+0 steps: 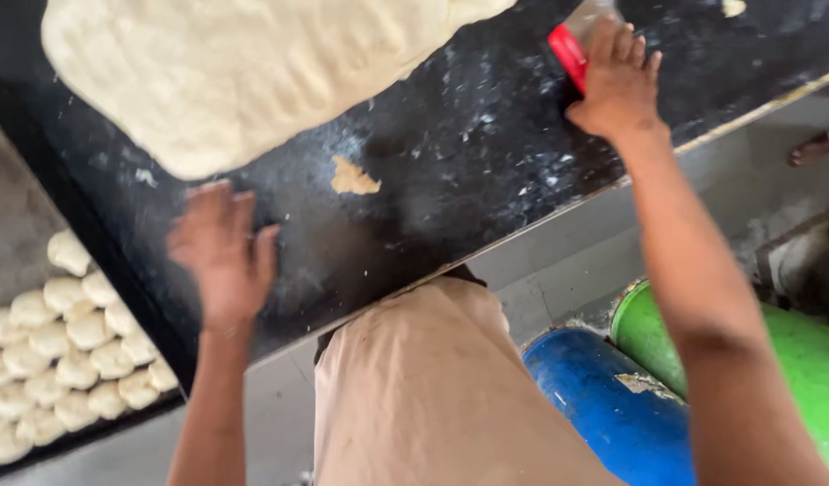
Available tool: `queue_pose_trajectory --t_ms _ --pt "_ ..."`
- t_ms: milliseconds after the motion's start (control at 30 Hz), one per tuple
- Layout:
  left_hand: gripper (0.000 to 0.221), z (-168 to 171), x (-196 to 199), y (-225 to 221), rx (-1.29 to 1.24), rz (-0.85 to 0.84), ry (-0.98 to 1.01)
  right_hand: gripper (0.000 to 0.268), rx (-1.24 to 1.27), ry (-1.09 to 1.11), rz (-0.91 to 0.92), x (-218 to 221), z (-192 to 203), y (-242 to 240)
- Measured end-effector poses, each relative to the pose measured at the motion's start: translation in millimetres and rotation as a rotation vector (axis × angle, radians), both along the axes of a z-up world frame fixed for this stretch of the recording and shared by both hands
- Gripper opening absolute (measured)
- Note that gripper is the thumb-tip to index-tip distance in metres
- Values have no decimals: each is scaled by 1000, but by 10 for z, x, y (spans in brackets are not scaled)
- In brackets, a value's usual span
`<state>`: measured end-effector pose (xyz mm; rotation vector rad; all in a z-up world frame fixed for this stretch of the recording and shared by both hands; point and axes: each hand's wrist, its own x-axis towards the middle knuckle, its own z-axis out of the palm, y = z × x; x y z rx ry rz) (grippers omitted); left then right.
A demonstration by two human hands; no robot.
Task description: The person prepares dough by using a scraper to cut small portions from a large mass and then rolling the portions into balls by hand, placing them into rows on a metal tray.
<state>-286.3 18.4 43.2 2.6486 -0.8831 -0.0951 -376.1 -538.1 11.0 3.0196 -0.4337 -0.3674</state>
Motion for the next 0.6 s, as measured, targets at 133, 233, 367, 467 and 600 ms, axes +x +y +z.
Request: queue_pose_trajectory --t_ms 133,233,367,467,600 --pt "46 -65 -84 -763 -162 -259 50 64 -32 -77 -122 212 37 -2" --pt "47 -182 -70 -1268 -80 -252 43 29 85 -288 -222 309 686 205" --pt "25 -119 9 -1284 -536 93 330 15 673 -725 -316 396 977 1301" --pt "21 164 214 -890 -645 332 295 21 878 -763 -265 398 868 1742" --pt "29 227 566 -417 -492 176 -51 16 1112 -811 -731 22 386 1154"
